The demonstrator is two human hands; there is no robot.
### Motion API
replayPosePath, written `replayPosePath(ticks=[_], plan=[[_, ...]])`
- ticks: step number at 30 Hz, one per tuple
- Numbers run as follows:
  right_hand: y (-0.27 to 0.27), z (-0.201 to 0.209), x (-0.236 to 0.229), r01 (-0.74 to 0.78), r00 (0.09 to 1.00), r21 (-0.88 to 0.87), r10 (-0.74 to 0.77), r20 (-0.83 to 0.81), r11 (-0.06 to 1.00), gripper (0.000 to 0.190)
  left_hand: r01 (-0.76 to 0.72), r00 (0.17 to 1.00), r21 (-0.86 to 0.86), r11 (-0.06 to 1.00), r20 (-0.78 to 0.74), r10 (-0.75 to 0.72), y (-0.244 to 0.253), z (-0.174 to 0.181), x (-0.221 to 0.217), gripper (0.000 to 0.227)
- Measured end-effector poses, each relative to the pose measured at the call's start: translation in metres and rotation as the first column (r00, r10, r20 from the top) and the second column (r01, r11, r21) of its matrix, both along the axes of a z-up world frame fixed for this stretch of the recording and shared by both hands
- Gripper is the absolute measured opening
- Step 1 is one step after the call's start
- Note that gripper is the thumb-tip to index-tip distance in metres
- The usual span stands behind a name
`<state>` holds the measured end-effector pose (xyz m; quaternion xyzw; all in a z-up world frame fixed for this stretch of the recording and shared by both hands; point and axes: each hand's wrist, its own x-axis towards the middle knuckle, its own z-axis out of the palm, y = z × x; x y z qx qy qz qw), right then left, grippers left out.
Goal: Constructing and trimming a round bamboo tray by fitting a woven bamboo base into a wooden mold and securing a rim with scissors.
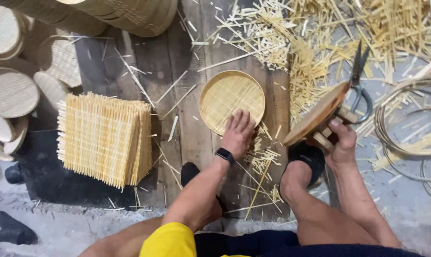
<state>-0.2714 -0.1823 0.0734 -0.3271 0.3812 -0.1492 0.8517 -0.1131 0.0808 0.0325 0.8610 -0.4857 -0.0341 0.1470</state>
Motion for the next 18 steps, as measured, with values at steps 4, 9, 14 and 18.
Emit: replayPosePath(ticks=[4, 9, 14, 18], plan=[[0.002, -0.021, -0.015, -0.030, 1.000, -0.017, 0.030, -0.004, 0.999, 0.047, -0.063, 0.996, 0.136, 0.989, -0.053, 0.071, 0.023, -0.007, 0.020, 0.062], [-0.004, -0.043, -0.019, -0.066, 0.996, -0.049, 0.069, 0.060, 0.997, 0.033, 0.248, 0.954, 0.110, 0.963, 0.148, -0.262, 0.039, 0.057, 0.166, 0.043], [0.000, -0.030, -0.019, -0.101, 0.991, -0.067, 0.095, -0.096, 0.993, 0.040, 0.059, 0.807, -0.072, 0.996, 0.590, -0.005, 0.046, 0.210, 0.316, 0.029], [-0.004, -0.069, -0.034, -0.152, 0.980, -0.147, 0.130, -0.151, 0.977, 0.042, -0.174, 0.775, -0.194, 0.965, 0.577, 0.256, 0.065, 0.239, 0.370, 0.032]])
